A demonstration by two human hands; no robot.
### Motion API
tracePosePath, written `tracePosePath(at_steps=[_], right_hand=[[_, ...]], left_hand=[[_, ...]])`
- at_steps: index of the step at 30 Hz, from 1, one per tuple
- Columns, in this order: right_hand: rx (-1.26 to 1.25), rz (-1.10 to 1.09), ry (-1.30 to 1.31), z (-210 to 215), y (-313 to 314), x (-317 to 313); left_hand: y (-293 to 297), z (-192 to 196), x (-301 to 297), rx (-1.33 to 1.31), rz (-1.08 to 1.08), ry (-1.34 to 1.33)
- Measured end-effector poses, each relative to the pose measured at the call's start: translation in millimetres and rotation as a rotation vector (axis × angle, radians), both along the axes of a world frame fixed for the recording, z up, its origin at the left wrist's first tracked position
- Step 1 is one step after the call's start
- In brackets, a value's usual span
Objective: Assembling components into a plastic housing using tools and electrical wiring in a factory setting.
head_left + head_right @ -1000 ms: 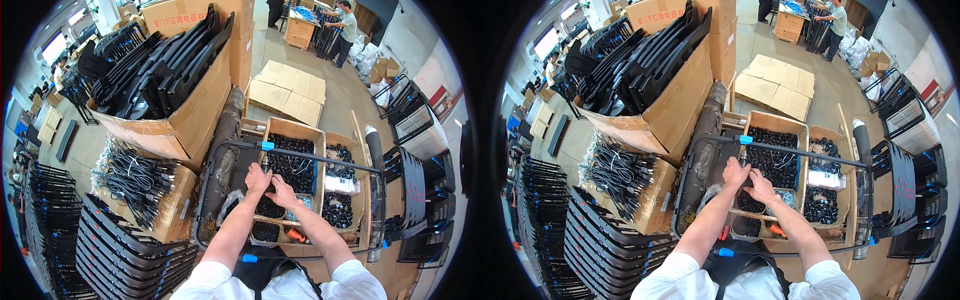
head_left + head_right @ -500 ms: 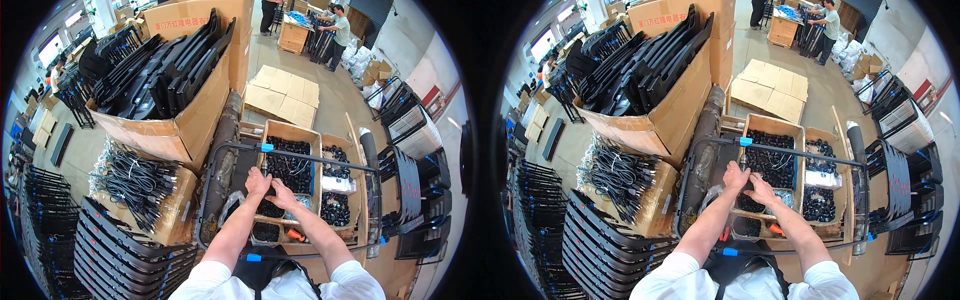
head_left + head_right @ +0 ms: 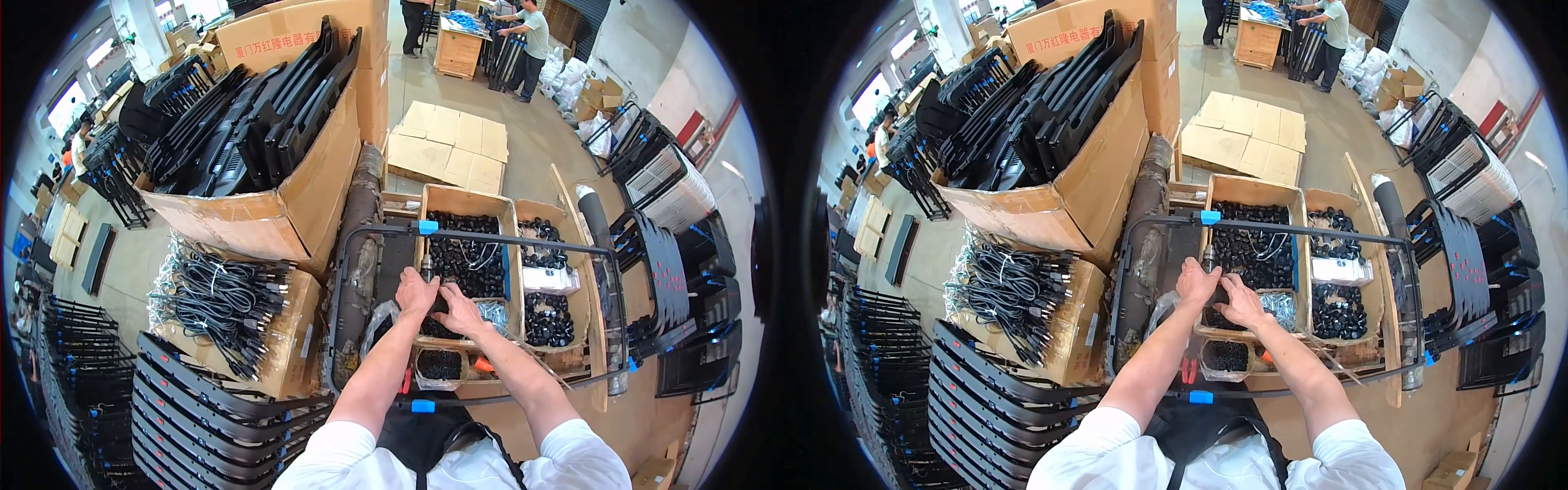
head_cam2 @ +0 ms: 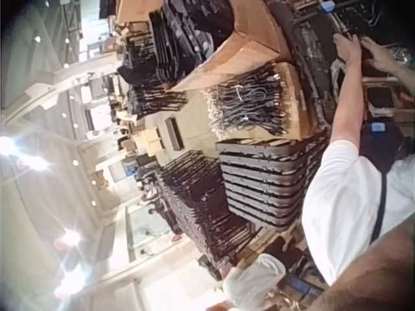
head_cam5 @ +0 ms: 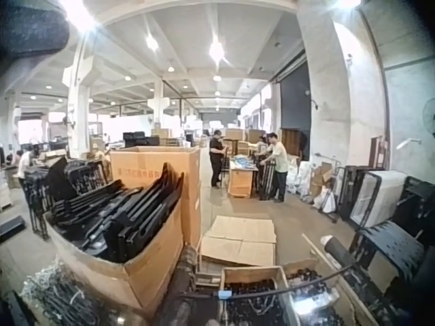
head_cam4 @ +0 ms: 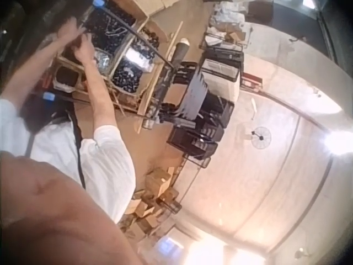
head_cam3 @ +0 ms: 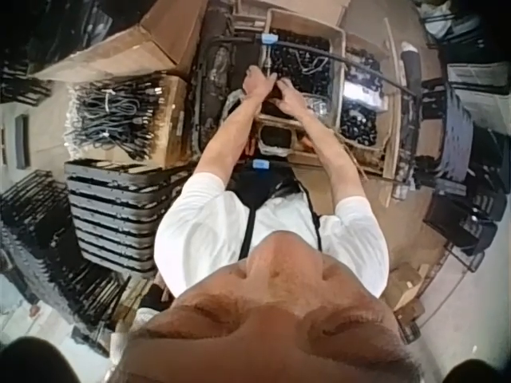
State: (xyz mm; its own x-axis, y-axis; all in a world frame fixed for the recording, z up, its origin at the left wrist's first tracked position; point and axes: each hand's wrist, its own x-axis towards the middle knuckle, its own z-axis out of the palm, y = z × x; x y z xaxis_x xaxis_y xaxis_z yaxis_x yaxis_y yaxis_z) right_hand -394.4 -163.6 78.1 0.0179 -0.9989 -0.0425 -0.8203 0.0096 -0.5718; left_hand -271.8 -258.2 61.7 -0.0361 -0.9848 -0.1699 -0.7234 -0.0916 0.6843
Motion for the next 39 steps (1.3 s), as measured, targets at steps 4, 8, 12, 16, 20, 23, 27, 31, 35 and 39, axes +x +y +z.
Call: tracePosePath(at_steps=[4,8,12,16,20,23,27,31,35,39], right_hand=[[0.000,-0.007,0.015,15,39,10],[-0.059,0.004,0.055,52,118,26],[-0.156,0.027,0.070,88,216,56],[-0.183,0.050,-0.030,81,307,92],[-0.156,0.109,-0.089,38,382,115],[0.015,0.150,-0.138,16,411,135],[0.114,0.201,-0.077,-3,419,150],[0.114,0.187,-0.034,-4,405,170],[0.099,0.134,-0.019,-7,391,179],[0.085,0.110,-0.025,-5,383,187]], left_hand=[[41,14,16,0.039,-0.023,0.059],[114,35,42,0.074,-0.041,0.249],[213,43,75,0.212,-0.081,0.517],[322,56,108,0.201,0.033,0.594],[406,32,146,0.248,0.020,0.439],[446,-13,171,0.287,0.124,0.502],[453,-25,185,0.369,0.188,0.604],[437,-42,200,0.371,0.216,0.675],[415,-46,206,0.335,0.139,0.594],[401,-43,211,0.364,0.130,0.618]])
